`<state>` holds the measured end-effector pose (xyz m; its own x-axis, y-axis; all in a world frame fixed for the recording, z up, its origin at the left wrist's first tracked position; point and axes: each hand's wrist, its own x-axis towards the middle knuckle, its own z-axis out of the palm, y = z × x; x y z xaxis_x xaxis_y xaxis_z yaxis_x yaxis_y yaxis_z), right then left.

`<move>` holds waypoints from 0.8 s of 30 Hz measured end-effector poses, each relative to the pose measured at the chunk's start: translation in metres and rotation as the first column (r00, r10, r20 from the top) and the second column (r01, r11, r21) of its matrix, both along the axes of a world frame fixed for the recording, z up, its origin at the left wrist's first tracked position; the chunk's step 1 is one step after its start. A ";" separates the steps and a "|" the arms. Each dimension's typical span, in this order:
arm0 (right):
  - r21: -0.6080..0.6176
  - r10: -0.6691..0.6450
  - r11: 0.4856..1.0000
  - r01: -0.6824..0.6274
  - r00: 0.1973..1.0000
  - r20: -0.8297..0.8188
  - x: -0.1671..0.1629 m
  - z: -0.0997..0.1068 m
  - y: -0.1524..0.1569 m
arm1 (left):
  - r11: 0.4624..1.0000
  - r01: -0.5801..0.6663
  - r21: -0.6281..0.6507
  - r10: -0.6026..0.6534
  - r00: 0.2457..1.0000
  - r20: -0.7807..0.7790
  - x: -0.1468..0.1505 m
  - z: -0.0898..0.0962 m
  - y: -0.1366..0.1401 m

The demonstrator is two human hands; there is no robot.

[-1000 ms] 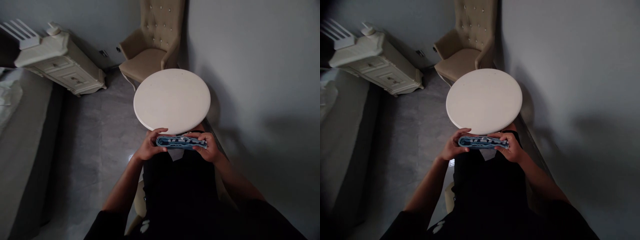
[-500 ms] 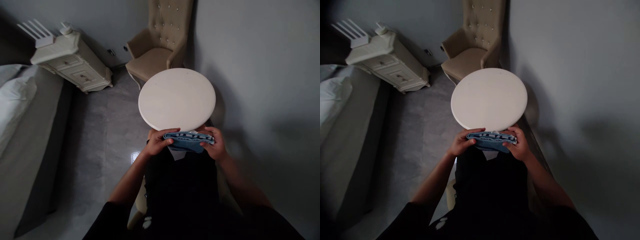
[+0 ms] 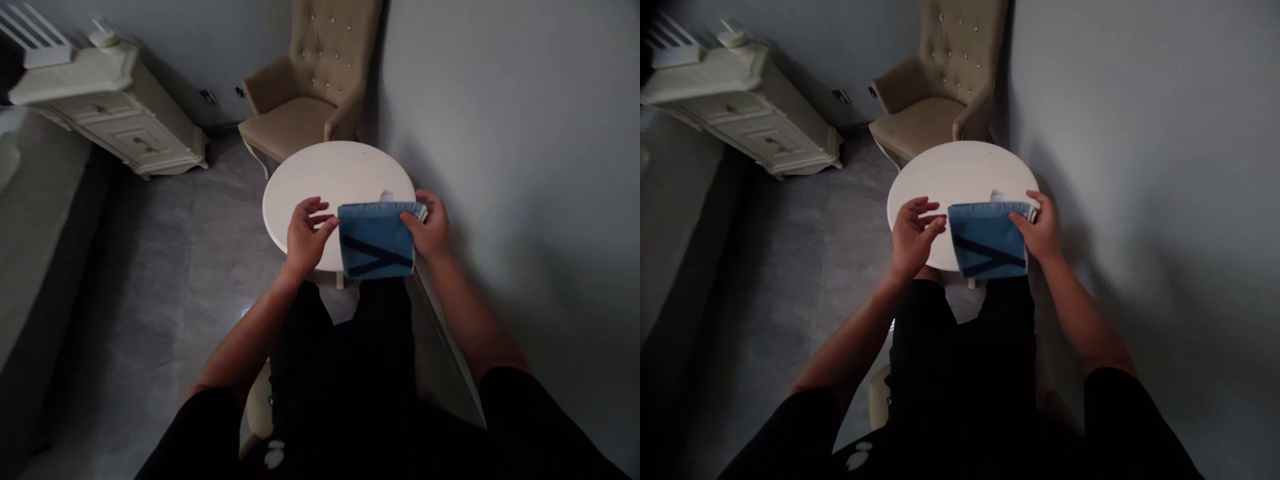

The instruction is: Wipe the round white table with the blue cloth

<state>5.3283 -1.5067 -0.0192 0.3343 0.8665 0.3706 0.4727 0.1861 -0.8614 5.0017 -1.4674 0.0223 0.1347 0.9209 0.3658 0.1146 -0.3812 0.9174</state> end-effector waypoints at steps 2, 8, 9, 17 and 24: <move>-0.163 -0.018 0.986 0.025 0.999 0.047 0.025 -0.002 0.041 | 0.996 -0.088 0.010 0.088 0.996 0.009 -0.005 -0.009 0.010; -0.299 -0.085 0.916 0.267 0.859 0.505 0.044 -0.018 0.063 | 0.902 -0.392 -0.182 0.320 0.888 -0.329 -0.075 -0.074 -0.021; -0.282 -0.037 0.930 0.235 0.824 0.565 0.035 -0.019 0.058 | 0.875 -0.428 -0.228 0.317 0.860 -0.399 -0.087 -0.086 -0.029; -0.499 0.361 0.865 0.049 0.631 0.687 -0.051 -0.017 0.094 | 0.902 -0.330 -0.277 -0.013 0.621 -0.784 -0.118 -0.145 -0.028; -0.553 0.376 0.824 0.120 0.614 0.694 -0.055 -0.045 0.102 | 0.958 -0.181 -0.223 -0.163 0.297 -0.941 -0.125 -0.169 -0.010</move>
